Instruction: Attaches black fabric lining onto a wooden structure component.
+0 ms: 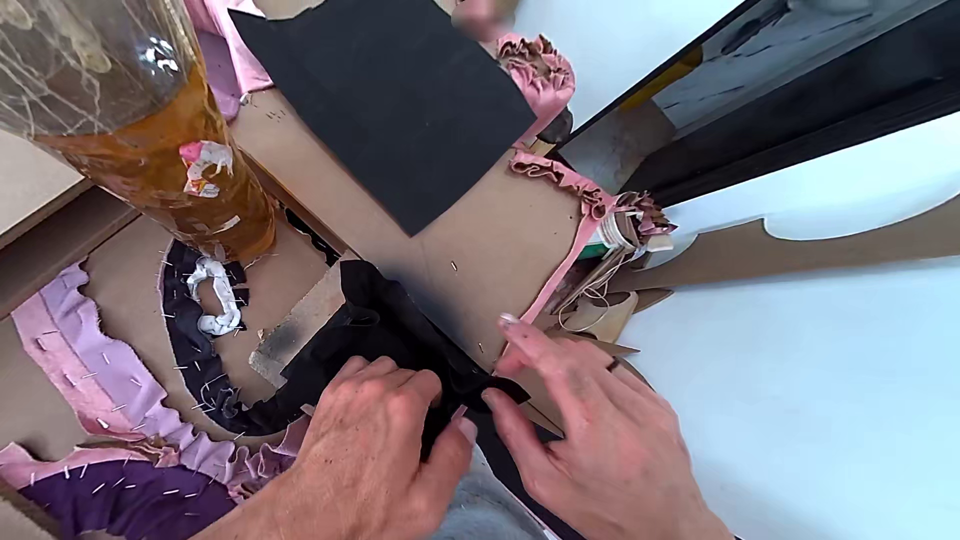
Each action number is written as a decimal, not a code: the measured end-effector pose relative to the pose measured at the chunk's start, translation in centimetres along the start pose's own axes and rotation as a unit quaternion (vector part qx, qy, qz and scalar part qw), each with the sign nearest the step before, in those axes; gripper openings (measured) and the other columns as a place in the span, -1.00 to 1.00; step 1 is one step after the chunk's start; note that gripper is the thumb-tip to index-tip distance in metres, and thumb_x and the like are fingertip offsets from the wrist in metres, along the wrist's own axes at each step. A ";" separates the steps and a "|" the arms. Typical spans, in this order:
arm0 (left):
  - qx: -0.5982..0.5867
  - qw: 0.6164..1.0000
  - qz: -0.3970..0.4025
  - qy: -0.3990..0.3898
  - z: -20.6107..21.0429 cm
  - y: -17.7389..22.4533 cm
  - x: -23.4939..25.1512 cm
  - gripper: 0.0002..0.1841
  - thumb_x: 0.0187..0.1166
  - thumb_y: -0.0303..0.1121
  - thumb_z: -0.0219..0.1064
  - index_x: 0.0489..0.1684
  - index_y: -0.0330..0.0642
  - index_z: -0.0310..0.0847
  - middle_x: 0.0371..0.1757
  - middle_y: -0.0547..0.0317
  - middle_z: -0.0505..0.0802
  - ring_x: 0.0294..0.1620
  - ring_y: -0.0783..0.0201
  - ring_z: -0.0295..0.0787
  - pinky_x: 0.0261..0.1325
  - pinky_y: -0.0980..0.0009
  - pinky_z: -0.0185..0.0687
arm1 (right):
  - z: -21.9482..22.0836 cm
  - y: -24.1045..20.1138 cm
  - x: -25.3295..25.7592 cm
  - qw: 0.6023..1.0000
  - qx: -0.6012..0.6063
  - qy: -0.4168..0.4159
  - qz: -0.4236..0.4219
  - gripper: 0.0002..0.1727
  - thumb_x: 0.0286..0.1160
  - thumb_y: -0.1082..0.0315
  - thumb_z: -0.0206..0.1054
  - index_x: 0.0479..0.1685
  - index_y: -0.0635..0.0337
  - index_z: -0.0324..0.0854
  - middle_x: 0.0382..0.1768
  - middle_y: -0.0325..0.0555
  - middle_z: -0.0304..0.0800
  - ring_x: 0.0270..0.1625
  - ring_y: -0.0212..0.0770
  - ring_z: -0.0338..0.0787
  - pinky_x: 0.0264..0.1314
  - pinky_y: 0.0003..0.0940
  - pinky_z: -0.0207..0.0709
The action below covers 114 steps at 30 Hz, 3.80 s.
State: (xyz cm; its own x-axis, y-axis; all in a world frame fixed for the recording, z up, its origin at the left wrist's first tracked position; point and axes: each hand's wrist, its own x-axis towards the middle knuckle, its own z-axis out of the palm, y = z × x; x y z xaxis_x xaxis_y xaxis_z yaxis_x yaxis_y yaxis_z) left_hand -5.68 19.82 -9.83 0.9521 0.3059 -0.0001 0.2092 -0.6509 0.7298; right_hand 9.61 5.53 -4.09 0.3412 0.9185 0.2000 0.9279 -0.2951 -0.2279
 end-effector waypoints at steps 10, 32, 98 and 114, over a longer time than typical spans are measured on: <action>0.137 0.987 -0.008 0.087 2.1 4.1 -3.1 -0.76 0.67 -0.21 0.15 -0.16 -0.06 0.75 -0.08 0.21 0.94 -0.06 0.18 0.86 0.15 0.18 0.64 | 1.0 4.4 3.5 0.992 0.076 -0.097 -0.033 -0.53 0.45 0.15 0.23 0.34 0.00 0.71 -0.57 -0.50 0.65 -0.59 -0.48 0.55 -0.61 -0.41 0.45; 0.047 0.717 -0.570 0.398 5.5 7.1 -1.3 -0.76 0.53 -0.05 0.37 -0.27 0.00 0.76 -0.60 0.33 0.73 -0.52 0.24 0.74 -0.39 0.07 0.69 | 7.1 1.4 15.6 0.590 0.042 -0.294 -0.751 -0.88 0.54 0.37 0.24 -0.18 0.08 0.70 0.24 -0.09 0.81 0.30 -0.05 0.80 0.16 -0.13 0.74; 0.084 0.653 -0.718 0.226 4.9 9.8 12.0 -0.66 0.50 -0.42 0.29 0.17 -0.35 0.75 0.09 -0.16 0.87 0.22 -0.08 0.80 0.19 0.06 0.71 | 7.6 -3.3 21.0 0.634 0.155 -0.232 -0.722 -0.20 0.21 0.37 0.54 0.65 -0.03 0.48 0.08 -0.06 0.82 0.16 0.02 0.81 0.05 -0.08 0.72; 0.062 0.576 -0.771 0.264 6.8 9.6 12.2 -0.47 0.56 -0.26 0.21 0.48 -0.36 0.56 0.49 -0.15 0.71 0.26 -0.08 0.80 0.15 0.00 0.69 | 9.4 -3.1 21.7 0.731 0.220 -0.343 -0.547 -0.45 0.30 0.39 0.47 0.39 0.10 0.59 -0.38 -0.20 0.83 -0.36 -0.10 0.82 -0.26 0.07 0.69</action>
State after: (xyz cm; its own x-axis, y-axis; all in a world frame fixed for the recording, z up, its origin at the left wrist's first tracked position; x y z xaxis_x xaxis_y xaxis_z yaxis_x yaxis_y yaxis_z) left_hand 9.50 12.60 -7.46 -0.5809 0.7340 -0.3519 0.7607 0.6433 0.0862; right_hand 12.71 28.86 -8.02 -0.8647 0.5022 0.0009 0.3998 0.6896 -0.6039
